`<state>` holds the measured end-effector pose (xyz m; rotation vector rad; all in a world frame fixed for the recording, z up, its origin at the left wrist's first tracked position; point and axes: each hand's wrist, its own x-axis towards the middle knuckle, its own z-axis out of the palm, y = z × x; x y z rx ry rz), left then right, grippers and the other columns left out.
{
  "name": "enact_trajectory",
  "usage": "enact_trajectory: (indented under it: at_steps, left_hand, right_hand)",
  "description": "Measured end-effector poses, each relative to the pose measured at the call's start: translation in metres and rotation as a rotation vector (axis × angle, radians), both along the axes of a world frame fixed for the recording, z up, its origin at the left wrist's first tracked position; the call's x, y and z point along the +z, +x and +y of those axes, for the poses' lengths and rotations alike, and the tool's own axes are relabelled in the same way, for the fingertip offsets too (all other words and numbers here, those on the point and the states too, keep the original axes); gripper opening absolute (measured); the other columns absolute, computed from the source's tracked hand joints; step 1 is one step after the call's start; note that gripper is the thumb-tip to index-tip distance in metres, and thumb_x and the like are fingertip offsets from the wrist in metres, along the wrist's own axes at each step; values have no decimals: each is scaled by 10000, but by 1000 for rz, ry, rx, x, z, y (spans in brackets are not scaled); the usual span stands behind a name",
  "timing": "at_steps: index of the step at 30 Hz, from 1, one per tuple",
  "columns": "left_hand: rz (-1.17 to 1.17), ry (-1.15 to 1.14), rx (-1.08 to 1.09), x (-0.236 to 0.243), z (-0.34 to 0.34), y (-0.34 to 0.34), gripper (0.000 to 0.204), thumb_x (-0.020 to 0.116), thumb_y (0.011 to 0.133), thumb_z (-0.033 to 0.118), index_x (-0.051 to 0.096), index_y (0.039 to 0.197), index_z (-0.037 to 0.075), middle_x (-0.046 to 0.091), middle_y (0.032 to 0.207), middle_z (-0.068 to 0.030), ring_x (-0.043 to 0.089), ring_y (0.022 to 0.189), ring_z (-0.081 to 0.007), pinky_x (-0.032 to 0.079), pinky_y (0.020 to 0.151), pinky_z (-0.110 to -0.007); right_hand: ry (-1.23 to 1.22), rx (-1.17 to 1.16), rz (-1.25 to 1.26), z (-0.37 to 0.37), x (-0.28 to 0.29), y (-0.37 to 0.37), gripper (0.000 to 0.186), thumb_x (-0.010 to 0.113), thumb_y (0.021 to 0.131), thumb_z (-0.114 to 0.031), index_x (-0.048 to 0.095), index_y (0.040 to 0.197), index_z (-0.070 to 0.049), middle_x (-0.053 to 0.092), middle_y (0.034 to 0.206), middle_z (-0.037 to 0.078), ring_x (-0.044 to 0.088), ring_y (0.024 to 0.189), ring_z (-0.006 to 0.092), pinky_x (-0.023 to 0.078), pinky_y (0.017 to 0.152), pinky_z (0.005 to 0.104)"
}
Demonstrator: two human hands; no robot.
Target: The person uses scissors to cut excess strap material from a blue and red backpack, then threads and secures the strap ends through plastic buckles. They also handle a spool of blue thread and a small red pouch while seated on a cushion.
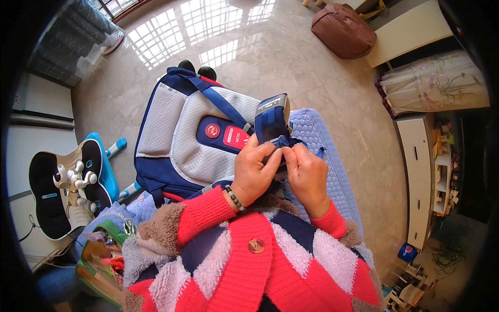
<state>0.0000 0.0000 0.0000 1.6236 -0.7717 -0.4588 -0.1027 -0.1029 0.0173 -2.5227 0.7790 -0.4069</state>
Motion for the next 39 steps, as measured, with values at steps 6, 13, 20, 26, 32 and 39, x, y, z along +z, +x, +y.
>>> enact_trajectory:
  at_steps: [6,13,20,26,32,39]
  left_hand:
    - [40,-71,-54,1,5,8,138,634,850,95,619,784,-25,525,800,-118,535,706,-226,426,629,-318]
    - [280,-123,-95,-1,6,14,142,638,853,105,638,791,-22,503,763,-97,526,674,-203,413,592,-313]
    - [230,-89,-69,1,4,14,180,633,858,118,620,750,-25,486,740,-95,515,669,-200,401,586,-315]
    - [66,-24,-38,4,2,10,151,650,834,123,637,767,-12,501,741,-133,532,672,-265,414,592,-351]
    - [-14,-14,-15,6,1,7,140,654,825,129,647,789,-6,510,738,-143,540,670,-294,421,587,-375]
    - [67,-11,-32,4,1,7,148,658,822,136,653,794,-9,518,740,-145,551,683,-292,424,595,-365]
  right_hand:
    - [1427,-83,-158,-16,11,-7,400,460,1006,-409,473,735,-115,328,537,-87,218,416,5,177,382,171]
    - [2062,-102,-168,-28,8,-4,453,423,1000,-479,470,756,-100,383,535,-56,208,360,15,168,345,173]
    - [1885,-125,-174,-27,18,-5,443,417,1010,-450,523,802,-73,405,549,-54,241,380,7,190,360,171]
    - [1065,-38,-182,-9,16,-5,332,550,972,-315,572,783,-44,492,563,-11,418,445,91,301,418,249]
    - [382,-25,-135,-3,14,-2,290,636,905,-258,606,758,-10,573,626,180,575,531,323,403,482,384]
    - [345,-7,-132,-7,11,-4,293,647,899,-248,590,745,-5,561,606,149,539,495,265,385,470,357]
